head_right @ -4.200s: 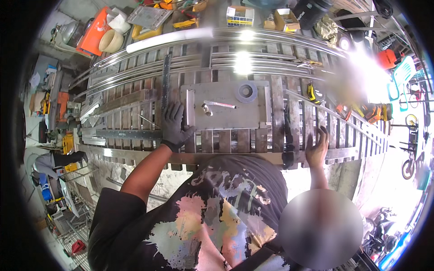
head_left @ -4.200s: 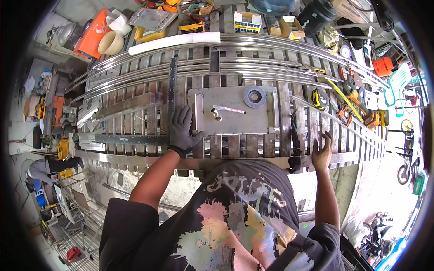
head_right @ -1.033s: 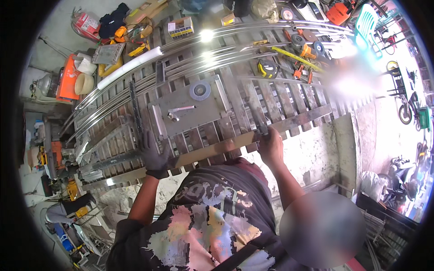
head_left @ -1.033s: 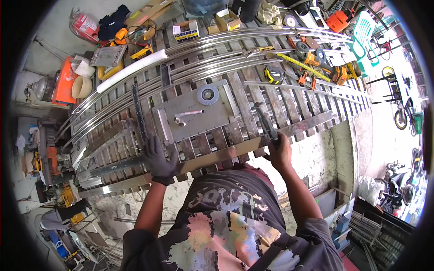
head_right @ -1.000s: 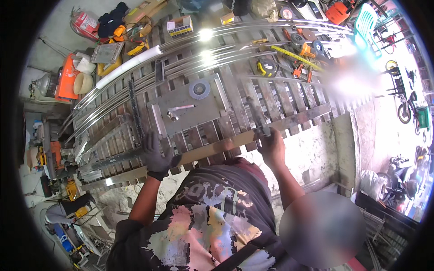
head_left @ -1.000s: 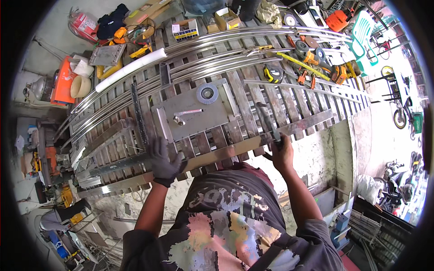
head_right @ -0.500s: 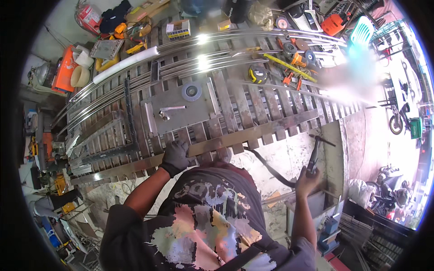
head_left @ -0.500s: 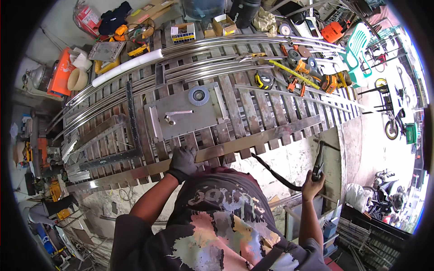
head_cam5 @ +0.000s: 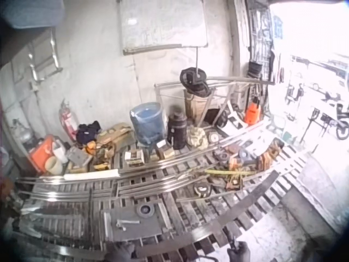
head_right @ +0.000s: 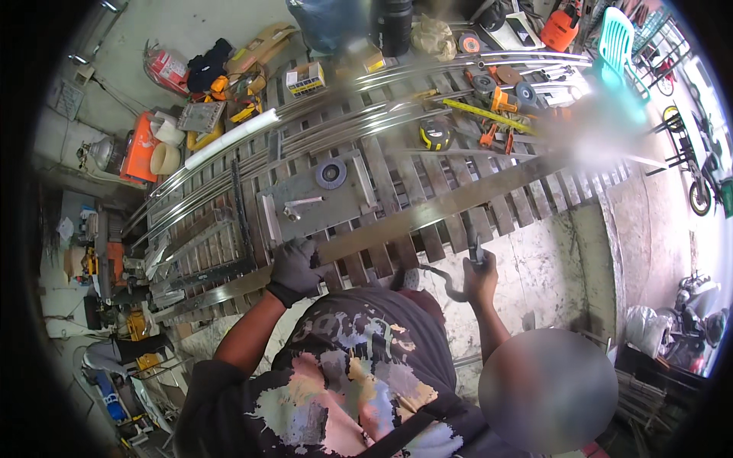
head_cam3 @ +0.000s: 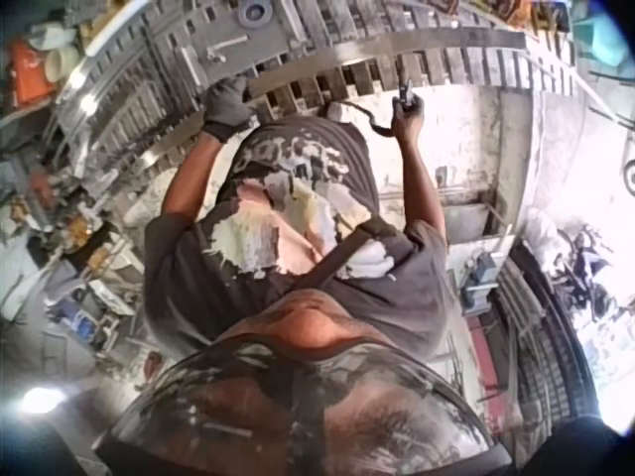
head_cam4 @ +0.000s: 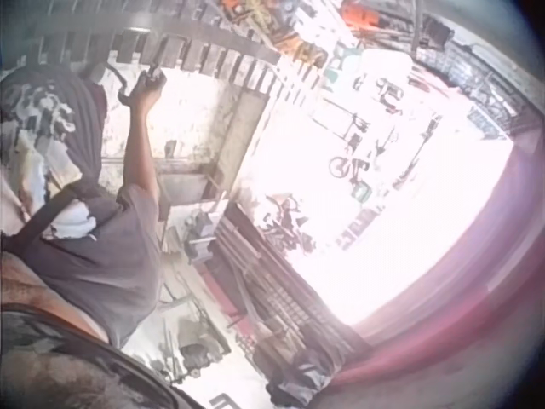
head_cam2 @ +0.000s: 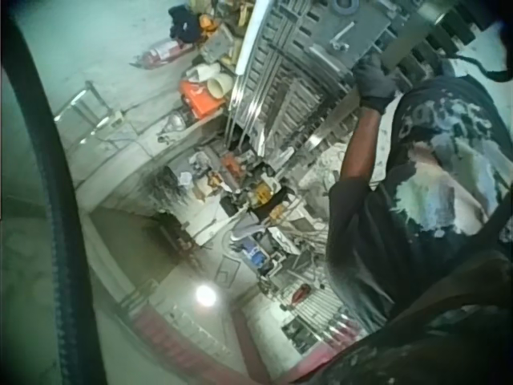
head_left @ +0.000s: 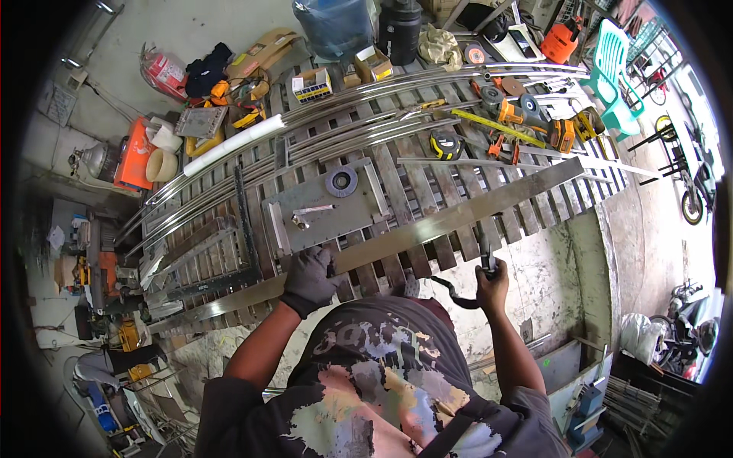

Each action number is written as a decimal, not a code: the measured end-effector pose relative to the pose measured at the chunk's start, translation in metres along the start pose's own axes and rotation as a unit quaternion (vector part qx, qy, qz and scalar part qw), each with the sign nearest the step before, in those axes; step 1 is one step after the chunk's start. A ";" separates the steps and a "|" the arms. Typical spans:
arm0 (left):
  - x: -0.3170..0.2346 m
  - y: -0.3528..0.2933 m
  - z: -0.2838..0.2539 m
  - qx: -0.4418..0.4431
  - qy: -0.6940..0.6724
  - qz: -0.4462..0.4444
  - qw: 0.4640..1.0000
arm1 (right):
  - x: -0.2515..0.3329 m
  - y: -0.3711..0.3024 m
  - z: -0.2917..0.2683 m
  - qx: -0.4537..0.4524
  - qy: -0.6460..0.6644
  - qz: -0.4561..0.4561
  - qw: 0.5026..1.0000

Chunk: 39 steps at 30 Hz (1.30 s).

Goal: Inspecting and organizing metal strips and components in a fabrication shop.

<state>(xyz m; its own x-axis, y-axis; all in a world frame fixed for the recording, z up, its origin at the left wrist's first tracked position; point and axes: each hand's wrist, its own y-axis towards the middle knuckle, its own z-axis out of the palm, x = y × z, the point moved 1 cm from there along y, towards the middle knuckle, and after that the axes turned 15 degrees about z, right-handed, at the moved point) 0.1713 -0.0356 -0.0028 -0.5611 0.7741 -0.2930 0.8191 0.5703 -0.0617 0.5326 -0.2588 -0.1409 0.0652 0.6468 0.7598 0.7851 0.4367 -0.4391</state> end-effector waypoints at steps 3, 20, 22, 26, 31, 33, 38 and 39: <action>-0.002 0.000 -0.022 -0.039 0.022 -0.011 0.999 | 0.022 0.012 0.022 0.003 0.026 -0.041 0.999; -0.018 -0.021 -0.029 -0.063 0.020 -0.026 0.997 | 0.108 0.053 0.097 -0.021 -0.364 -0.318 0.876; -0.020 -0.023 -0.027 -0.095 0.041 0.001 0.995 | 0.084 0.077 0.098 -0.025 -0.369 -0.376 0.850; -0.025 -0.023 -0.028 -0.090 0.056 0.027 0.994 | 0.065 0.089 0.098 -0.008 -0.411 -0.365 0.836; -0.031 -0.035 -0.030 -0.065 0.048 0.032 0.996 | 0.130 -0.004 0.091 0.251 -0.355 -0.459 0.775; -0.032 -0.037 -0.021 -0.137 0.052 0.042 0.988 | 0.129 -0.041 0.086 0.579 -0.066 -0.144 0.800; -0.040 -0.031 -0.018 -0.205 0.106 0.073 0.970 | 0.168 -0.131 0.105 0.603 0.418 0.111 0.670; -0.038 -0.028 -0.012 -0.088 0.078 0.042 0.992 | 0.169 -0.129 0.107 0.601 0.435 0.152 0.653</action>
<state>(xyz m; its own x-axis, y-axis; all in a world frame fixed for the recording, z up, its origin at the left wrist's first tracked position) 0.1689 -0.0778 0.0216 -0.5147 0.8461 -0.1386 0.8378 0.5306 0.1284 0.3761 -0.1387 -0.0072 0.8415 0.4461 0.3048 -0.3621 0.8844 -0.2945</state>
